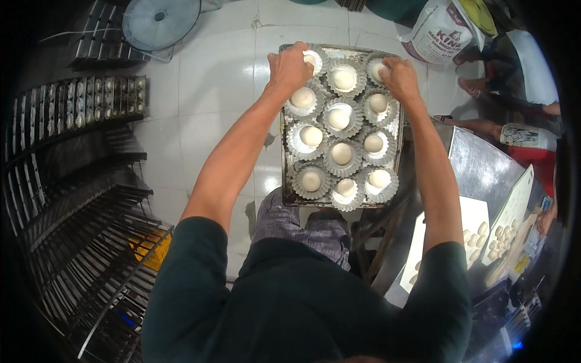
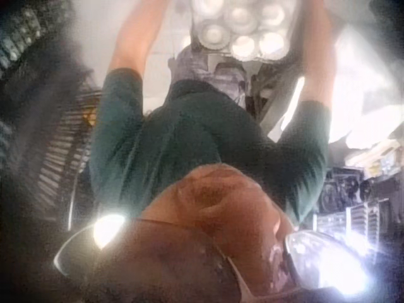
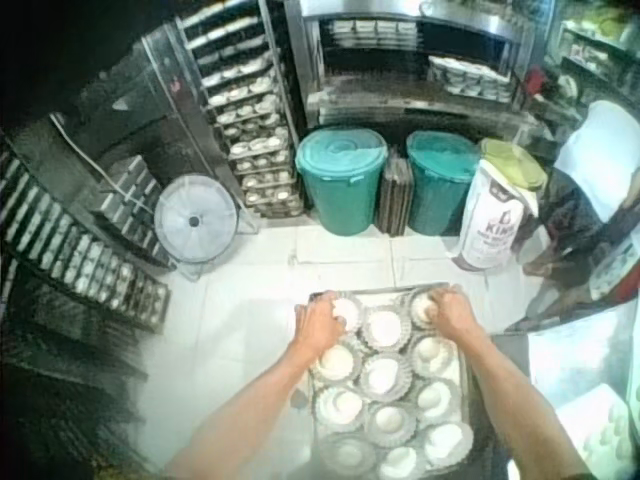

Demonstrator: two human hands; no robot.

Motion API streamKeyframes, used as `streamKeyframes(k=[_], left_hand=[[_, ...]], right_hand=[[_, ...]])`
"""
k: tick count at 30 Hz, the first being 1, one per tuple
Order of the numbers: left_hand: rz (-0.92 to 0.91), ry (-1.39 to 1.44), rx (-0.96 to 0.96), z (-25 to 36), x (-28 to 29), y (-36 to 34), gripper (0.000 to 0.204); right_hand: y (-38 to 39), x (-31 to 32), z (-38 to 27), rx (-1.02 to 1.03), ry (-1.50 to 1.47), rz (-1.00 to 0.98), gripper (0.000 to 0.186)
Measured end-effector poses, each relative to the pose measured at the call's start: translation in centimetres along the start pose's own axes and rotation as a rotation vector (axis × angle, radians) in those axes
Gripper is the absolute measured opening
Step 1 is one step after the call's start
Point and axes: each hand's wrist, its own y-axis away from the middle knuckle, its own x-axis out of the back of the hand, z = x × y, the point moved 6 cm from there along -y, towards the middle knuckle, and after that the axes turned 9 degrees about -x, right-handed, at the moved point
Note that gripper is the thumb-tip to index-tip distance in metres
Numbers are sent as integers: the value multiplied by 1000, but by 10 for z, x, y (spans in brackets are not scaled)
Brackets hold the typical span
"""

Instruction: The person operates a dough-cutting machine to divide dough, places the dough balls into metal cups on a tray, and then loads the tray into a rack.

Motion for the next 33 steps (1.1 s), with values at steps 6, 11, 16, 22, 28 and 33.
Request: streamKeyframes(k=[6, 11, 16, 22, 28, 33], left_hand=[[71, -174, -175, -7, -2, 5, 53], [187, -206, -472, -6, -11, 7, 57], [187, -101, -482, -7, -19, 20, 57], [228, -109, -455, -12, -22, 28, 60], [308, 101, -316, -25, -13, 51, 68], [250, 544, 26, -47, -43, 135, 84]], right_hand=[[10, 8, -32, 139, -58, 152, 39], [8, -1, -82, 267, -7, 166, 28], [-12, -22, -77, 234, 93, 85, 17], [-32, -26, -76, 158, 150, 93, 17], [-20, -9, -45, 143, -18, 186, 30], [82, 12, 4, -322, -288, 205, 60]])
